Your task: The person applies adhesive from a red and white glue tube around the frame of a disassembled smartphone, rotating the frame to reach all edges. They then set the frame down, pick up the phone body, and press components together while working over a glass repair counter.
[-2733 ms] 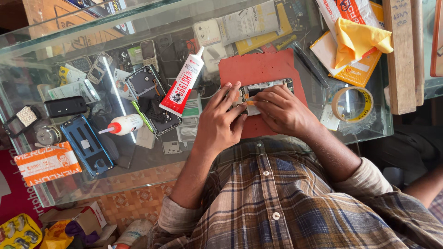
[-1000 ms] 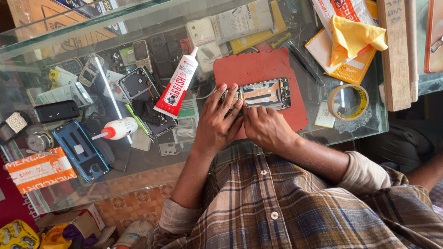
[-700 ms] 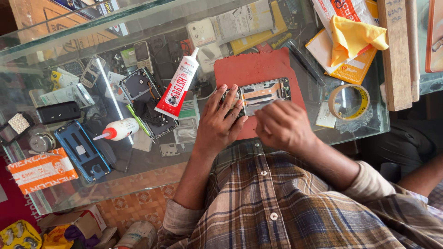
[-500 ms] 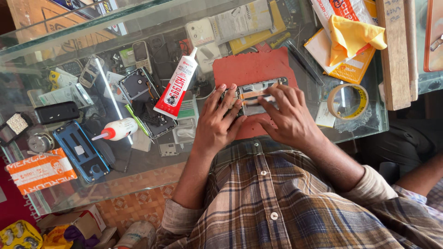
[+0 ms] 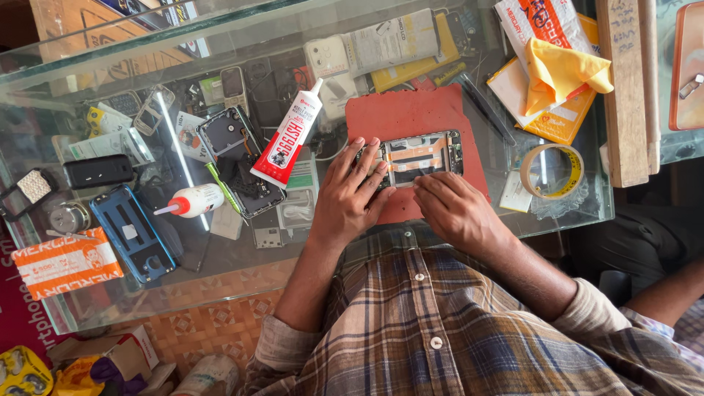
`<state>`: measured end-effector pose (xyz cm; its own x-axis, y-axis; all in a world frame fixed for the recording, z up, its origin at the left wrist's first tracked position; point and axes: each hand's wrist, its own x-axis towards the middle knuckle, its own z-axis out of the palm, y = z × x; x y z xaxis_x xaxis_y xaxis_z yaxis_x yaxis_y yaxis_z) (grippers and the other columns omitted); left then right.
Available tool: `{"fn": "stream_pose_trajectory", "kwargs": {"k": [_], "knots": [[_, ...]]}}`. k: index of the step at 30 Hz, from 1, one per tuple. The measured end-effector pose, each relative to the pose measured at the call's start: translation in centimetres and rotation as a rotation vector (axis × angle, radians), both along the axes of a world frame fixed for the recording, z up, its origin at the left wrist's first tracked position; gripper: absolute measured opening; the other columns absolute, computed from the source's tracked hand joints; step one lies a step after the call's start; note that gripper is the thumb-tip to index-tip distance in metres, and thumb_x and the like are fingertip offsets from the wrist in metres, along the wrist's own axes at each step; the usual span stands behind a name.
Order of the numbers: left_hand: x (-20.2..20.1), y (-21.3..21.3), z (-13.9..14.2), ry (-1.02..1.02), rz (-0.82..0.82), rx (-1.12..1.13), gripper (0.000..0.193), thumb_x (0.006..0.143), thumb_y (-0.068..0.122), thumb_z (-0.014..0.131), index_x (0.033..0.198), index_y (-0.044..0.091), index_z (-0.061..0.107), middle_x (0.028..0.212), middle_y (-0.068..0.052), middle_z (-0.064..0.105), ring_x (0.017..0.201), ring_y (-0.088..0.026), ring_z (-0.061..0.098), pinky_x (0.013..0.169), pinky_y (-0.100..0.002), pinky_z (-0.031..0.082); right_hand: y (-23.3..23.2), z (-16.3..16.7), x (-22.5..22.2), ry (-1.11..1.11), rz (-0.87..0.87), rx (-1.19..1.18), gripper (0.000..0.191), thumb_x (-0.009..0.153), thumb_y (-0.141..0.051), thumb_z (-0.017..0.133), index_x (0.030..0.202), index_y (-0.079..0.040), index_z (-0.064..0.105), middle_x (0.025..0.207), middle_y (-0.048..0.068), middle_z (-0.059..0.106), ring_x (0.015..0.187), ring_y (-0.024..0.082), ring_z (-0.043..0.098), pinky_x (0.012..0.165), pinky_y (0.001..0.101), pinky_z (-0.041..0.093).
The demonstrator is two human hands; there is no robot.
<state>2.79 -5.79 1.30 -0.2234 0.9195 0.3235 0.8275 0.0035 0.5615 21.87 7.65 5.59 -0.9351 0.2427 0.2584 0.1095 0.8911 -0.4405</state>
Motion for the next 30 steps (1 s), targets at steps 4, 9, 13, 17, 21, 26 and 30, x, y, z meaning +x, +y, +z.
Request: {"fn": "stream_pose_trajectory", "kwargs": {"k": [4,9,13,17,21,26,30], "knots": [[0.0,0.2,0.4,-0.022,-0.016,0.027,0.039,0.095,0.028,0.077,0.121,-0.001,0.073,0.154,-0.018,0.052,0.147,-0.038,0.044,0.121,-0.053,0.038,0.9,-0.1,0.0,0.075,-0.05,-0.164,0.02,0.085,0.0,0.075,0.105,0.002,0.068,0.11,0.012,0.069,0.102,0.032,0.069,0.091,0.0422,0.056],[0.3,0.8,0.9,0.001,-0.037,0.101,0.034,0.098,0.025,0.072,0.126,0.004,0.074,0.156,-0.02,0.046,0.15,-0.039,0.041,0.126,-0.057,0.031,1.4,0.4,0.2,0.048,-0.24,-0.263,0.033,0.083,0.001,0.073,0.116,0.0,0.068,0.117,0.015,0.062,0.108,0.034,0.064,0.091,0.042,0.055],[1.1,1.8,1.0,-0.022,-0.076,0.011,0.028,0.101,0.026,0.07,0.124,0.01,0.076,0.159,-0.017,0.048,0.149,-0.037,0.044,0.126,-0.053,0.031,2.0,0.7,0.3,-0.059,-0.182,-0.071,0.044,0.077,-0.012,0.083,0.117,0.0,0.07,0.117,0.014,0.061,0.111,0.036,0.056,0.09,0.0488,0.049],[1.3,2.2,1.2,0.011,-0.087,-0.021,0.029,0.099,0.029,0.071,0.121,0.01,0.077,0.158,-0.014,0.049,0.146,-0.037,0.045,0.125,-0.053,0.03,1.8,0.2,0.5,-0.037,-0.151,-0.041,0.029,0.081,-0.01,0.081,0.108,-0.006,0.073,0.115,0.01,0.062,0.115,0.033,0.058,0.095,0.048,0.048],[1.3,2.3,1.0,0.014,-0.082,-0.024,0.028,0.098,0.029,0.071,0.119,0.011,0.079,0.158,-0.013,0.05,0.145,-0.036,0.046,0.124,-0.052,0.031,2.2,-0.8,0.8,-0.008,-0.154,-0.074,0.024,0.083,-0.009,0.079,0.106,-0.006,0.075,0.111,0.007,0.064,0.111,0.031,0.06,0.093,0.0467,0.049],[1.2,2.3,0.7,-0.03,-0.085,-0.007,0.029,0.098,0.03,0.072,0.12,0.013,0.079,0.157,-0.014,0.049,0.145,-0.036,0.047,0.124,-0.052,0.033,2.3,-0.9,0.8,-0.035,-0.142,-0.035,0.017,0.081,-0.009,0.08,0.096,-0.01,0.072,0.111,0.006,0.065,0.112,0.031,0.06,0.093,0.0475,0.048],[1.1,2.3,0.6,-0.067,-0.077,-0.011,0.03,0.099,0.03,0.072,0.122,0.014,0.079,0.158,-0.016,0.047,0.144,-0.035,0.048,0.124,-0.051,0.034,1.5,-0.7,0.4,-0.022,-0.142,0.074,0.04,0.077,-0.003,0.075,0.117,-0.006,0.078,0.113,0.007,0.066,0.11,0.032,0.059,0.09,0.0472,0.047]]}}
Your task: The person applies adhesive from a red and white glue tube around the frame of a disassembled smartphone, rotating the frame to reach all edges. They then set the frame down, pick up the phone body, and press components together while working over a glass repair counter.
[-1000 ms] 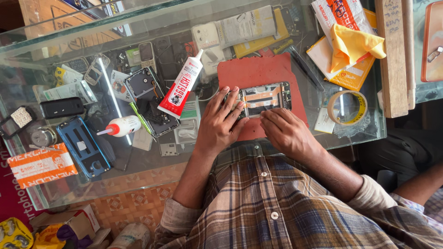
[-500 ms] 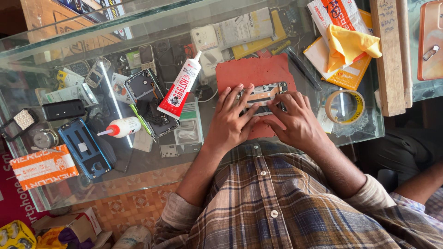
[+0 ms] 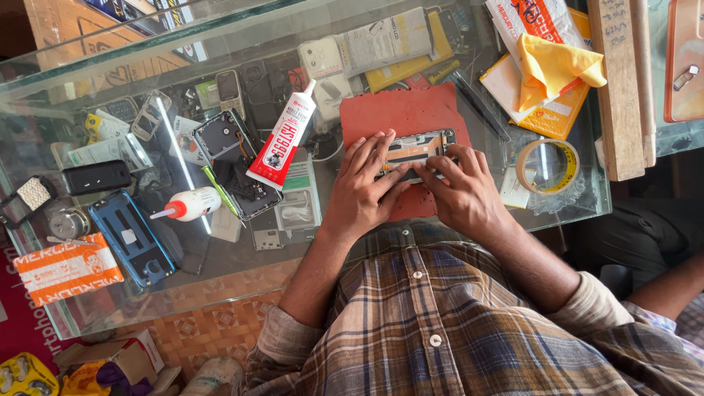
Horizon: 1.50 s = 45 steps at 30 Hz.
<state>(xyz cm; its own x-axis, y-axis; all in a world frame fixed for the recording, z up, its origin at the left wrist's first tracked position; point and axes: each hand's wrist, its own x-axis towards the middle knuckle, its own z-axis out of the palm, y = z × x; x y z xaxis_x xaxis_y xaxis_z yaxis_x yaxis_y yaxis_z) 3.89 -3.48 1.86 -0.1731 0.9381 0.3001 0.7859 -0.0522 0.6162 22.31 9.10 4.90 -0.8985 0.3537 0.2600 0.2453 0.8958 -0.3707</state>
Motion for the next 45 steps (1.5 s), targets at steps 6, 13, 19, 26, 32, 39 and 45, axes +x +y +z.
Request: {"fn": "stream_pose_trajectory", "kwargs": {"k": [6,13,19,26,32,39,45], "knots": [[0.0,0.0,-0.2,0.006,0.007,0.002,0.027,0.101,0.029,0.069,0.122,0.014,0.078,0.159,-0.022,0.044,0.146,-0.038,0.048,0.125,-0.052,0.035,-0.1,-0.4,0.1,0.004,0.036,0.04,0.034,0.075,-0.003,0.075,0.108,-0.006,0.077,0.108,0.004,0.066,0.11,0.028,0.06,0.095,0.0478,0.046],[0.9,0.3,0.3,0.133,-0.015,-0.03,0.035,0.098,0.035,0.067,0.125,0.015,0.077,0.16,-0.017,0.043,0.147,-0.041,0.041,0.123,-0.059,0.027,-0.1,-0.7,0.2,0.007,0.034,0.07,0.028,0.073,-0.004,0.075,0.101,-0.005,0.076,0.107,0.004,0.065,0.109,0.027,0.061,0.095,0.048,0.046],[0.4,0.1,0.1,0.054,-0.018,-0.005,0.034,0.101,0.033,0.069,0.123,0.007,0.076,0.159,-0.015,0.047,0.151,-0.037,0.041,0.127,-0.052,0.031,-0.2,-0.3,0.1,0.013,0.018,0.021,0.036,0.081,-0.003,0.074,0.117,-0.004,0.073,0.118,0.008,0.063,0.113,0.029,0.06,0.099,0.0484,0.046],[-0.7,-0.2,0.2,-0.038,-0.035,0.011,0.028,0.096,0.018,0.073,0.113,-0.004,0.075,0.153,-0.019,0.053,0.145,-0.033,0.05,0.125,-0.048,0.036,-0.4,-0.6,0.0,-0.031,-0.001,-0.014,0.055,0.072,-0.002,0.072,0.126,-0.01,0.073,0.115,0.011,0.058,0.111,0.032,0.057,0.098,0.0496,0.046],[-0.9,-0.1,0.6,-0.082,-0.025,0.028,0.018,0.093,0.003,0.066,0.108,-0.005,0.074,0.147,-0.019,0.059,0.141,-0.033,0.055,0.125,-0.049,0.039,-0.2,-1.0,0.4,0.009,-0.02,-0.045,0.023,0.09,-0.002,0.075,0.109,-0.011,0.067,0.113,0.008,0.056,0.113,0.03,0.057,0.101,0.0487,0.045],[-0.8,0.4,0.6,0.059,-0.017,-0.014,0.044,0.092,0.009,0.065,0.135,0.002,0.065,0.158,-0.015,0.047,0.135,-0.034,0.055,0.118,-0.048,0.04,-1.1,0.0,-0.8,-0.025,0.021,0.11,0.043,0.074,-0.006,0.073,0.116,-0.011,0.075,0.115,0.009,0.061,0.111,0.03,0.058,0.094,0.0519,0.041],[-0.5,0.8,-0.1,0.053,0.021,-0.092,0.057,0.1,0.016,0.061,0.153,0.001,0.049,0.167,-0.011,0.034,0.136,-0.031,0.051,0.119,-0.046,0.038,0.9,-0.1,0.3,0.093,-0.049,-0.141,0.023,0.081,-0.007,0.081,0.101,-0.011,0.071,0.113,0.01,0.063,0.11,0.031,0.059,0.096,0.0468,0.044]]}}
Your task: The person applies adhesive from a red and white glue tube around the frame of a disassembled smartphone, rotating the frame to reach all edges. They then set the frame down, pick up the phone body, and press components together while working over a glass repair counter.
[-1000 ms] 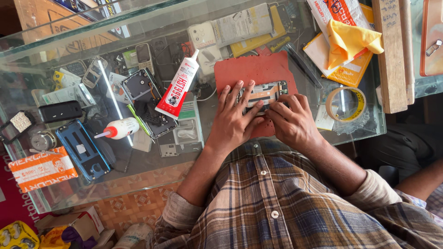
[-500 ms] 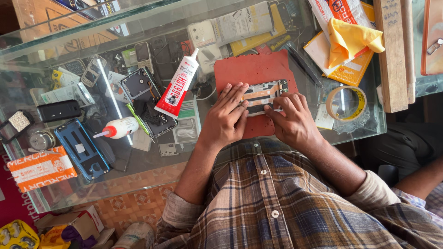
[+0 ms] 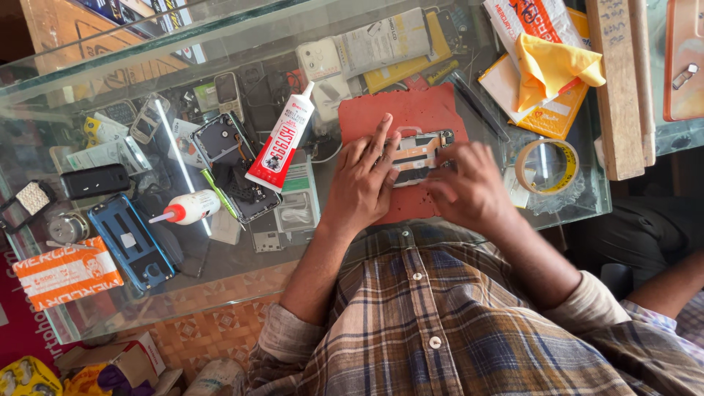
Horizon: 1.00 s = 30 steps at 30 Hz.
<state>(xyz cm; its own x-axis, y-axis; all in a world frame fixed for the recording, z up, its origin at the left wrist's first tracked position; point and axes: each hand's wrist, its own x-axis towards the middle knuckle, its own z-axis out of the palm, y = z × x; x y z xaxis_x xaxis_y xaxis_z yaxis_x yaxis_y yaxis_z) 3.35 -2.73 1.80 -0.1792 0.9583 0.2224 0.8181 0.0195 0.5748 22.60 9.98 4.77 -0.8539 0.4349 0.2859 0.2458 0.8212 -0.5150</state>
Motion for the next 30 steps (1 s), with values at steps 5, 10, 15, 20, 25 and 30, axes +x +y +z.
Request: {"fn": "stream_pose_trajectory", "kwargs": {"k": [5,10,15,20,25,30], "knots": [[0.0,-0.1,-0.2,0.001,0.006,-0.015,0.059,0.102,0.029,0.062,0.153,0.003,0.05,0.169,-0.011,0.033,0.142,-0.032,0.046,0.123,-0.048,0.032,4.7,-0.4,2.4,0.027,-0.298,0.085,0.023,0.091,-0.002,0.079,0.111,-0.002,0.068,0.117,0.015,0.063,0.112,0.035,0.061,0.1,0.0451,0.048],[-0.3,-0.1,0.1,0.047,0.036,-0.004,0.067,0.097,0.043,0.065,0.153,0.009,0.052,0.168,-0.016,0.03,0.153,-0.036,0.033,0.129,-0.057,0.015,8.2,-0.3,4.3,-0.196,-0.446,0.22,0.028,0.094,-0.008,0.082,0.116,-0.004,0.066,0.12,0.013,0.062,0.117,0.035,0.058,0.104,0.0469,0.046],[-0.4,-0.1,-0.1,0.005,0.02,-0.015,0.069,0.097,0.045,0.065,0.154,0.009,0.051,0.169,-0.018,0.028,0.158,-0.036,0.028,0.132,-0.058,0.011,9.1,-0.6,3.8,-0.281,-0.394,0.374,0.062,0.08,-0.025,0.089,0.132,0.001,0.067,0.134,0.021,0.057,0.124,0.04,0.051,0.101,0.0514,0.048],[-0.5,-0.3,-0.6,-0.014,0.015,0.002,0.071,0.097,0.047,0.065,0.154,0.007,0.05,0.17,-0.018,0.027,0.159,-0.036,0.027,0.133,-0.058,0.011,9.3,-0.2,3.3,-0.365,-0.388,0.239,0.037,0.091,-0.013,0.079,0.124,0.001,0.068,0.13,0.02,0.064,0.112,0.039,0.058,0.089,0.0506,0.052],[-0.6,-0.3,-0.8,0.001,0.008,0.015,0.071,0.098,0.05,0.063,0.154,0.007,0.05,0.17,-0.019,0.027,0.158,-0.037,0.027,0.132,-0.058,0.011,9.5,1.6,2.8,-0.121,-0.416,0.351,0.003,0.107,0.001,0.066,0.108,0.002,0.063,0.118,0.015,0.068,0.104,0.033,0.065,0.089,0.0462,0.056],[-0.6,-0.2,-0.7,0.001,0.004,0.029,0.072,0.1,0.052,0.059,0.153,0.005,0.051,0.169,-0.02,0.028,0.158,-0.039,0.028,0.132,-0.058,0.012,8.9,3.0,3.3,0.077,-0.407,0.536,0.003,0.101,0.006,0.062,0.102,0.005,0.059,0.103,0.019,0.062,0.088,0.036,0.063,0.079,0.0465,0.055]]}}
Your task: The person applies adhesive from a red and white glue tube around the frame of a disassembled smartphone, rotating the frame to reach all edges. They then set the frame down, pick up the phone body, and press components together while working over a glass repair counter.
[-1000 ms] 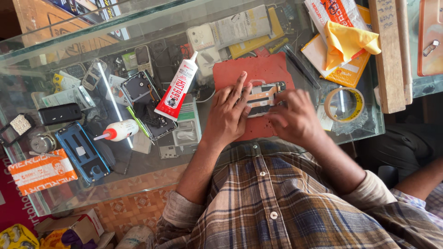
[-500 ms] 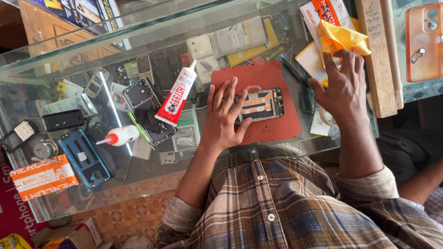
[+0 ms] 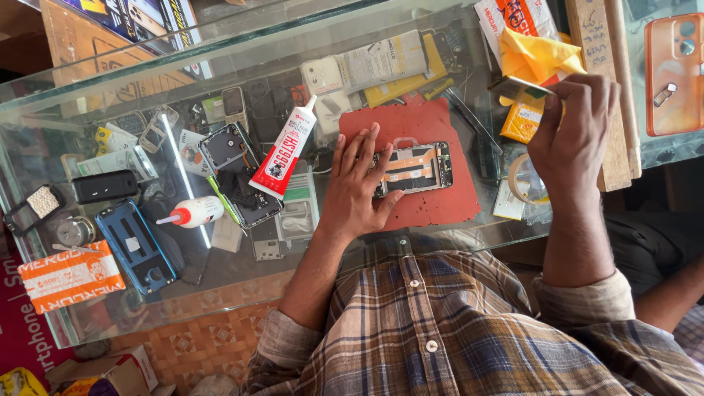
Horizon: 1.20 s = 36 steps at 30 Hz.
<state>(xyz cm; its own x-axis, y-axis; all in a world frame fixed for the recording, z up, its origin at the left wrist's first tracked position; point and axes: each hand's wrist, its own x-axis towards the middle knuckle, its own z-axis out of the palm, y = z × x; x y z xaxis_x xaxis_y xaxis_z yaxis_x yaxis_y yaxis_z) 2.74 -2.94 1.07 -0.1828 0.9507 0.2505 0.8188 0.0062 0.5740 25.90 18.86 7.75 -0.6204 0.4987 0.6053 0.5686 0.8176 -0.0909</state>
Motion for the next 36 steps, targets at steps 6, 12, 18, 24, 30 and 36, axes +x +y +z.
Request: {"fn": "stream_pose_trajectory", "kwargs": {"k": [6,12,18,24,30,36], "knots": [[0.0,0.0,0.2,-0.012,-0.005,-0.011,0.075,0.098,0.056,0.06,0.151,0.003,0.052,0.169,-0.021,0.029,0.157,-0.039,0.03,0.133,-0.059,0.012,-1.0,-2.7,-0.6,0.198,0.106,-1.06,0.013,0.109,-0.008,0.067,0.118,0.001,0.069,0.088,0.007,0.068,0.077,0.005,0.057,0.067,0.0235,0.048],[-0.1,0.0,0.5,0.036,-0.004,-0.026,0.082,0.094,0.059,0.066,0.151,0.003,0.053,0.167,-0.021,0.029,0.156,-0.038,0.029,0.131,-0.058,0.013,-3.8,-4.8,-3.9,0.093,0.338,-1.21,0.016,0.101,-0.007,0.068,0.115,0.0,0.07,0.09,0.005,0.073,0.083,0.006,0.066,0.073,0.0254,0.056],[-0.9,-0.1,0.6,-0.014,0.01,-0.069,0.085,0.085,0.065,0.074,0.143,0.005,0.06,0.168,-0.015,0.031,0.155,-0.031,0.033,0.131,-0.052,0.019,-4.1,-4.2,-5.3,-0.024,0.302,-1.214,0.016,0.098,-0.01,0.07,0.112,-0.002,0.07,0.084,0.006,0.072,0.075,0.007,0.068,0.068,0.0271,0.056],[-1.0,-0.1,0.5,0.017,-0.002,-0.09,0.088,0.081,0.064,0.077,0.145,0.007,0.059,0.168,-0.014,0.03,0.155,-0.031,0.033,0.131,-0.051,0.019,-3.5,-4.4,-5.6,-0.039,0.336,-1.323,0.017,0.098,-0.01,0.071,0.113,-0.003,0.072,0.087,0.005,0.074,0.08,0.005,0.067,0.069,0.0267,0.056],[-1.0,-0.2,0.3,0.02,0.009,-0.078,0.091,0.082,0.067,0.076,0.148,0.008,0.055,0.168,-0.015,0.029,0.155,-0.031,0.032,0.131,-0.05,0.019,-3.6,-4.2,-5.7,-0.031,0.396,-1.205,0.016,0.095,-0.006,0.073,0.11,-0.002,0.072,0.096,0.006,0.073,0.08,0.008,0.068,0.067,0.0265,0.056],[-1.1,-0.4,-0.5,-0.024,0.032,-0.011,0.114,0.079,0.071,0.075,0.157,-0.003,0.036,0.168,-0.018,0.03,0.156,-0.033,0.035,0.132,-0.05,0.024,-3.6,-3.7,-6.2,-0.042,0.441,-1.046,0.02,0.089,-0.006,0.079,0.109,-0.004,0.074,0.107,0.005,0.067,0.069,0.013,0.064,0.06,0.029,0.052]]}}
